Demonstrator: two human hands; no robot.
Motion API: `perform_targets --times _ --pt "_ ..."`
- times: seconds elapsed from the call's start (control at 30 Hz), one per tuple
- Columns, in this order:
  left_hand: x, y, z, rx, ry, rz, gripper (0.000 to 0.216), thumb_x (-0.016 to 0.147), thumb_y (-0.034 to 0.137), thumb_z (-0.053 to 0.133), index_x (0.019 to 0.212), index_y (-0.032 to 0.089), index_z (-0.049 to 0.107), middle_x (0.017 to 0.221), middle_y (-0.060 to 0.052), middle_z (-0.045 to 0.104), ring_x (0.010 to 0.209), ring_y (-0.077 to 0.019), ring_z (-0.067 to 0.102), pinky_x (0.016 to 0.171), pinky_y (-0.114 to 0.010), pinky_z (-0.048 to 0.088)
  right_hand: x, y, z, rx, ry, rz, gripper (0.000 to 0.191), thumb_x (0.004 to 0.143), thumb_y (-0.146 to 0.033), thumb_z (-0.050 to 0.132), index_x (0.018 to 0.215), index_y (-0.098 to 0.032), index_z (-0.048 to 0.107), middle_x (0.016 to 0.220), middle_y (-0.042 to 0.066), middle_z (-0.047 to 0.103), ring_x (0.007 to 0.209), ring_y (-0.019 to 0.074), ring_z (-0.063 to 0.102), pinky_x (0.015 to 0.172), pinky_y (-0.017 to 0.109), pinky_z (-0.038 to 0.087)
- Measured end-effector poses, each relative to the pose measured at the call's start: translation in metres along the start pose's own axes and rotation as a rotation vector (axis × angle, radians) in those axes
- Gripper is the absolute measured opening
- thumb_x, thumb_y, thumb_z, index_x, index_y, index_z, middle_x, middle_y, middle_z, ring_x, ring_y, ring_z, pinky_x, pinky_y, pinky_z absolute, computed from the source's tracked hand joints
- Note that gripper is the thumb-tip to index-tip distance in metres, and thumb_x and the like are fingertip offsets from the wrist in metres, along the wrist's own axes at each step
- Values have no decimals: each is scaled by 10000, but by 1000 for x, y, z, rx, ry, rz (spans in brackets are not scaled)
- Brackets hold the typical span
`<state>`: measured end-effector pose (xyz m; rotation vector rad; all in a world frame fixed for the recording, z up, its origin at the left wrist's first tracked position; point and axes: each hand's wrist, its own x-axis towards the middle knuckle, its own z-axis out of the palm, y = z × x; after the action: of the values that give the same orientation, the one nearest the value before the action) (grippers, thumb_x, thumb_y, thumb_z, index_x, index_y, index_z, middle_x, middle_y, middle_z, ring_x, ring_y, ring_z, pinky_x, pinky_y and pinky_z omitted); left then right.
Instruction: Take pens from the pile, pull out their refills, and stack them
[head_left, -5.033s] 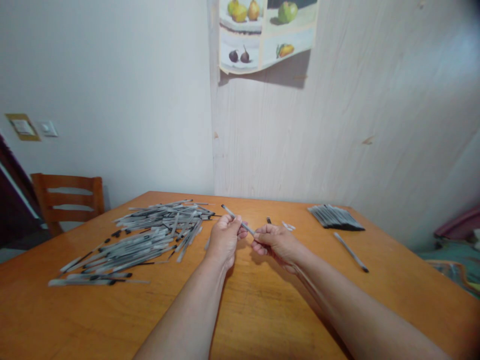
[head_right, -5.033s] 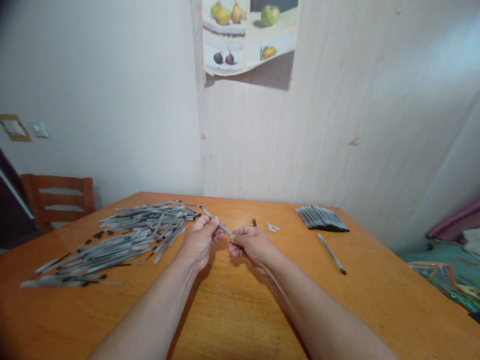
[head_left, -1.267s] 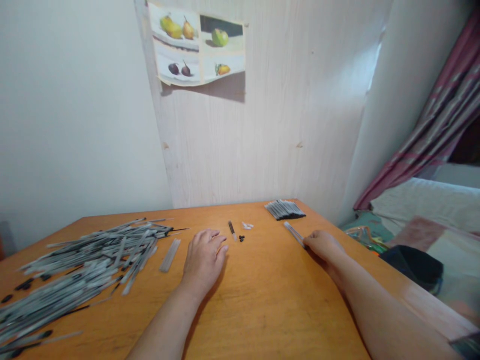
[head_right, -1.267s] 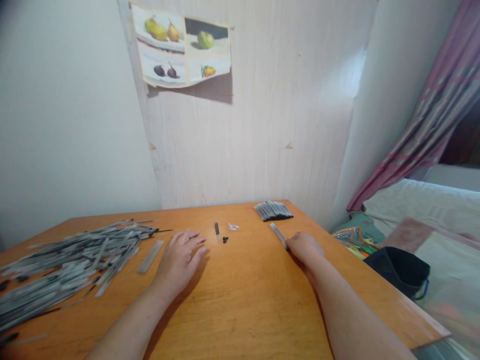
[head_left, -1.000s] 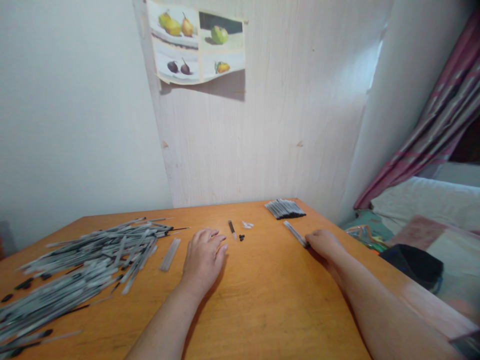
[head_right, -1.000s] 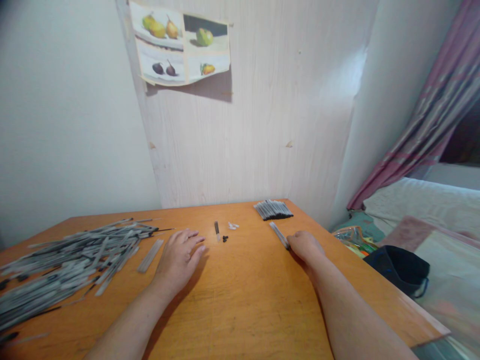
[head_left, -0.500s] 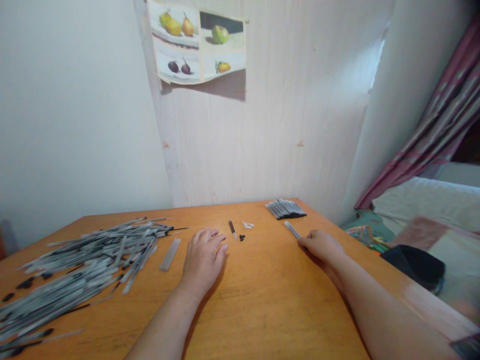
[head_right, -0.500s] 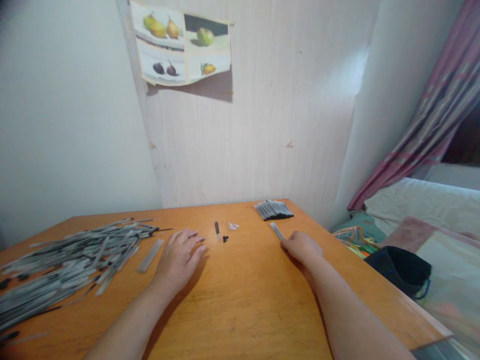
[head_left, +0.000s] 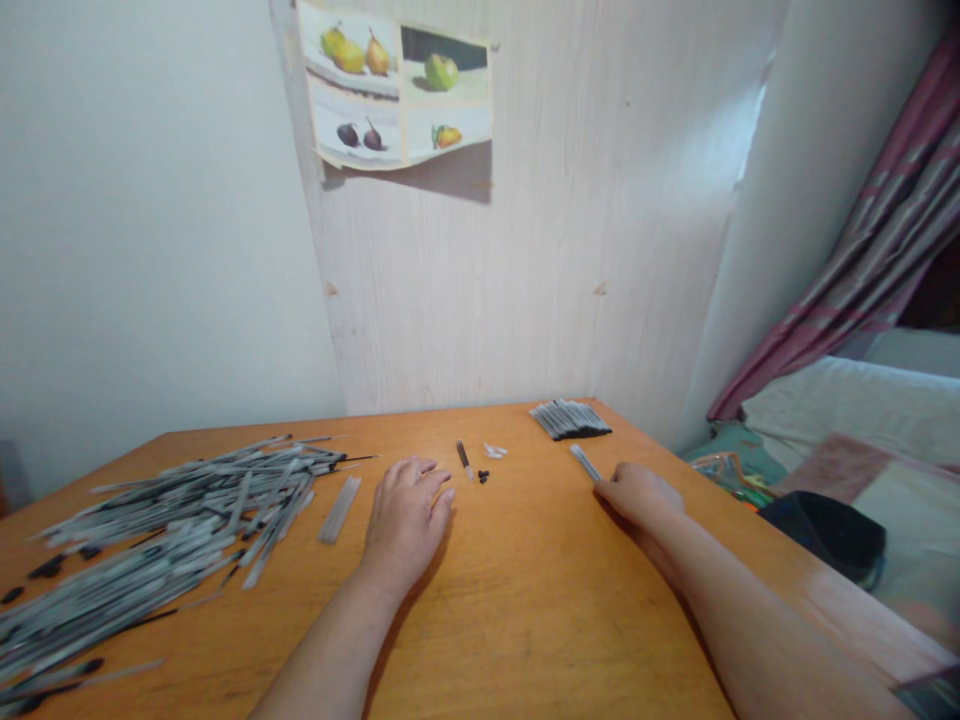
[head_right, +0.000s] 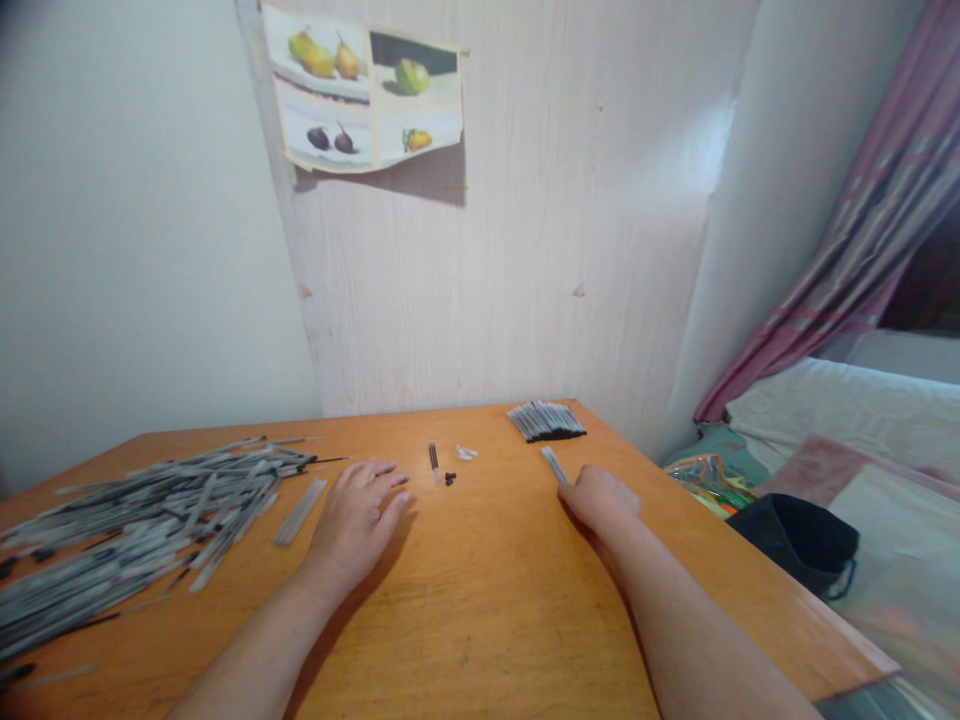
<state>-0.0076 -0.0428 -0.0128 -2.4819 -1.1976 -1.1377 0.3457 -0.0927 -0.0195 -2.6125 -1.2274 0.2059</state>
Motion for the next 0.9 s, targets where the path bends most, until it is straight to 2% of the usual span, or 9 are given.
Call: perform_targets --times 0.37,0.63,0.9 --pt "1 1 -1 -8 1 4 223 892 299 545 1024 226 708 1126 -83 643 1103 -270 518 986 -463 426 -2 -2 -1 1 -10 -5 383 814 -505 509 932 -182 679 1061 165 699 998 352 657 744 422 489" --pt "1 0 0 -16 -4 -5 218 883 293 547 1014 234 712 1113 -80 653 1111 -275 523 984 -473 430 -2 1 0 20 4 -42 506 826 -598 461 916 -156 692 1048 198 702 972 342 664 708 391 488" --pt "1 0 0 -17 -11 -3 213 883 280 552 1014 229 710 1093 -78 658 1086 -265 531 971 -458 433 3 3 0 15 -9 -33 433 835 -518 466 928 -164 696 1050 190 701 954 337 667 685 373 480"
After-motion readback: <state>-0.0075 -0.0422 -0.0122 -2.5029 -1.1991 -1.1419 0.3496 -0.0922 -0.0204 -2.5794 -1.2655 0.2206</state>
